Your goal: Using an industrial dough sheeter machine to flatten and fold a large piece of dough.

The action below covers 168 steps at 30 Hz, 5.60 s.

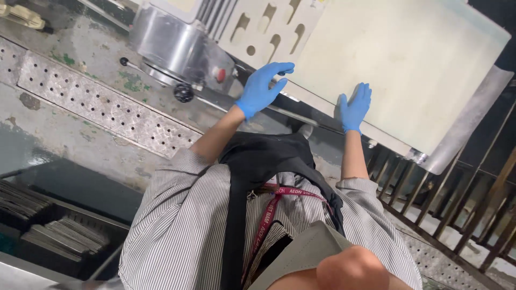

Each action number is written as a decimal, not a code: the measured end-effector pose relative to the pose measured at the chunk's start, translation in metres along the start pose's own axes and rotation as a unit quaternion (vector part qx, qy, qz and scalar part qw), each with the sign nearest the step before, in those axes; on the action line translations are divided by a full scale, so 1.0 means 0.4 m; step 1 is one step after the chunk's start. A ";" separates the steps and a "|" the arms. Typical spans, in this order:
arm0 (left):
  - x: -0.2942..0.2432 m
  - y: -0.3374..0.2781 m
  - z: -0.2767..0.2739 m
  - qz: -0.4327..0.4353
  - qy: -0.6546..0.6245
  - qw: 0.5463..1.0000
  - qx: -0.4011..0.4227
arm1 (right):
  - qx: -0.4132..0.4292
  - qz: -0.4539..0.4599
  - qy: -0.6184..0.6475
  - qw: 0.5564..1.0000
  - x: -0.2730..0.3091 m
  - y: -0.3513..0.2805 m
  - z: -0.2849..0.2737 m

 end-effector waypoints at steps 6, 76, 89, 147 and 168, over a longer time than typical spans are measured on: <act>0.552 -0.009 0.458 -0.019 0.202 0.978 0.038 | 0.162 0.006 -0.127 0.978 -0.090 0.052 -0.052; 0.878 0.125 0.418 -0.137 -0.510 0.694 -0.490 | 0.182 -0.088 0.454 0.868 -0.051 0.802 0.311; 0.758 -0.625 -0.065 -0.226 0.195 0.553 -0.777 | 0.174 -0.307 0.066 0.933 0.137 0.383 0.007; -0.021 0.324 0.935 0.057 -0.091 0.992 -0.060 | 0.128 0.075 0.080 0.986 -0.957 0.065 0.115; 0.851 -0.626 -0.101 -0.423 -0.318 0.603 -0.596 | 0.144 0.110 0.087 0.980 -0.862 0.076 0.066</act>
Point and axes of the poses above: each hand's wrist, its own y-axis towards the middle knuckle, its own z-axis out of the palm, x = y × z, the point moved 10 cm from there along y, towards the middle knuckle, and after that the axes turned 12 degrees about -y, right-handed, at the moved point
